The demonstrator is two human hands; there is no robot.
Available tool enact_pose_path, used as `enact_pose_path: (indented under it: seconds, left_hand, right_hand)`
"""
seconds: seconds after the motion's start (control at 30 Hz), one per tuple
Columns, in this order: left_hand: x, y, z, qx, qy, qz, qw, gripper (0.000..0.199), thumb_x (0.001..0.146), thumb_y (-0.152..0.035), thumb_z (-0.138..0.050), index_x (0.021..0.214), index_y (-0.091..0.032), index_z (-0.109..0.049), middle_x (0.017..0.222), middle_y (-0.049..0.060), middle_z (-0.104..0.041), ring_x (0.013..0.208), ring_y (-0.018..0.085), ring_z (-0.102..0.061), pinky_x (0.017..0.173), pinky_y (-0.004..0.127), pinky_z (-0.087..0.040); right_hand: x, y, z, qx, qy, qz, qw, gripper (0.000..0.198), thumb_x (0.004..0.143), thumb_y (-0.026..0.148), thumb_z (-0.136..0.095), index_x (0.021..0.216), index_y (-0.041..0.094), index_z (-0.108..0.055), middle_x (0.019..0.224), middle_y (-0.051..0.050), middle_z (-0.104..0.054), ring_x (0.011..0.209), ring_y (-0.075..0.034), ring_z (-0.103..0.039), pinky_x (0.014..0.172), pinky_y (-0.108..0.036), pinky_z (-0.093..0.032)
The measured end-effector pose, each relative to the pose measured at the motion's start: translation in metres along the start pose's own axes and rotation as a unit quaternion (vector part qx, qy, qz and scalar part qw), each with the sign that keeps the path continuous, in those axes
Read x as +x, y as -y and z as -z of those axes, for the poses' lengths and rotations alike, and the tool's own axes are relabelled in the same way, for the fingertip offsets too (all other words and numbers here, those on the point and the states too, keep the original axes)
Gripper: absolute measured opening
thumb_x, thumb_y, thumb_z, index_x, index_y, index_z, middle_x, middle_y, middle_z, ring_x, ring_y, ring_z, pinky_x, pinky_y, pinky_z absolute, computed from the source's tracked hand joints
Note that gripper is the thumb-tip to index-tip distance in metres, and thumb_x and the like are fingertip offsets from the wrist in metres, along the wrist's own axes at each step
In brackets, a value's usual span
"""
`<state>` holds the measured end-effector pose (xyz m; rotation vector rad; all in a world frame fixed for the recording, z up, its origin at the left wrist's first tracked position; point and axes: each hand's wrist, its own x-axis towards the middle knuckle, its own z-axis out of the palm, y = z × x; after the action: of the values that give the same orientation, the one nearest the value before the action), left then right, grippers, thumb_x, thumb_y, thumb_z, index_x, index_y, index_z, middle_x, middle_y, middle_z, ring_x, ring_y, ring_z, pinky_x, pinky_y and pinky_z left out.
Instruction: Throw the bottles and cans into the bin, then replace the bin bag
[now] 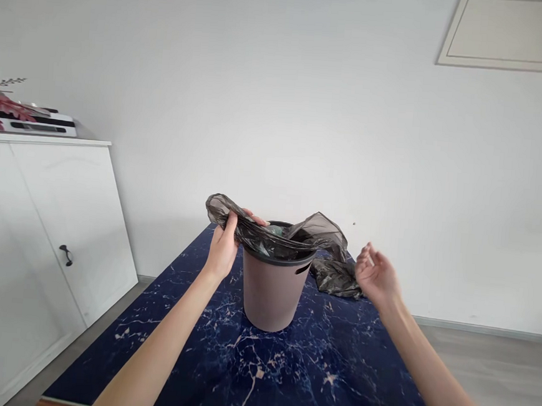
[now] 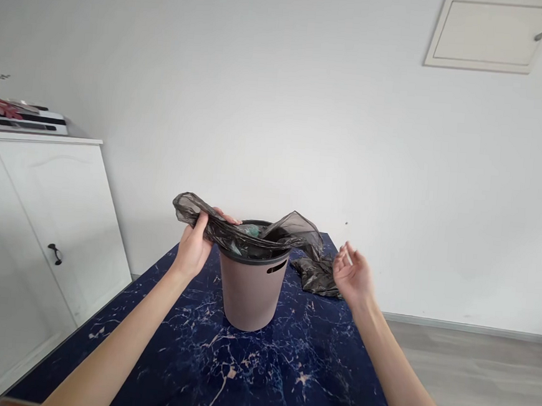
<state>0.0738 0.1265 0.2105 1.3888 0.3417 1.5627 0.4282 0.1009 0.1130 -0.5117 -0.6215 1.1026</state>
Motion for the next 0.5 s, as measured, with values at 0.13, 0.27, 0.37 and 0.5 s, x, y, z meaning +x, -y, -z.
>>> enact_pose_path:
  seconds: [0.13,0.27,0.37,0.5]
  left_hand:
    - [-0.003,-0.004,-0.005,-0.043,-0.032,0.002,0.999,0.033,0.097,-0.054,-0.075,0.096,-0.022,-0.072,0.079,0.002,-0.070,0.081,0.022,-0.070,0.088,0.037,-0.059]
    - [-0.002,-0.009,-0.007,-0.072,-0.044,0.009,0.996,0.026,0.101,-0.046,-0.073,0.092,-0.022,-0.069,0.070,-0.001,-0.060,0.067,0.017,-0.059,0.081,0.033,-0.057]
    - [-0.001,-0.013,-0.010,-0.074,-0.044,0.016,0.996,0.024,0.102,-0.043,-0.069,0.091,-0.022,-0.069,0.070,-0.001,-0.058,0.066,0.016,-0.056,0.076,0.031,-0.054]
    - [-0.001,-0.019,-0.016,-0.067,-0.039,0.020,0.997,0.023,0.102,-0.042,-0.069,0.091,-0.022,-0.069,0.069,-0.001,-0.057,0.064,0.016,-0.054,0.073,0.031,-0.052]
  right_hand:
    - [-0.025,-0.036,0.000,-0.088,0.044,-0.103,0.990,0.017,0.083,0.029,-0.088,0.090,0.025,-0.074,0.079,0.002,-0.074,0.060,-0.011,-0.068,0.054,-0.019,-0.060]
    - [-0.050,-0.039,-0.036,-0.155,0.124,-0.157,0.968,0.038,0.086,0.053,-0.088,0.100,0.020,-0.077,0.086,-0.003,-0.074,0.066,-0.014,-0.068,0.052,-0.023,-0.056]
    - [-0.055,-0.029,-0.066,-0.197,0.148,-0.172,0.954,0.046,0.088,0.062,-0.084,0.096,0.017,-0.076,0.083,-0.005,-0.073,0.061,-0.015,-0.068,0.050,-0.025,-0.055]
    - [-0.046,-0.023,-0.091,-0.231,0.109,-0.181,0.950,0.042,0.088,0.057,-0.086,0.089,0.016,-0.075,0.074,-0.004,-0.072,0.054,-0.012,-0.066,0.048,-0.022,-0.053]
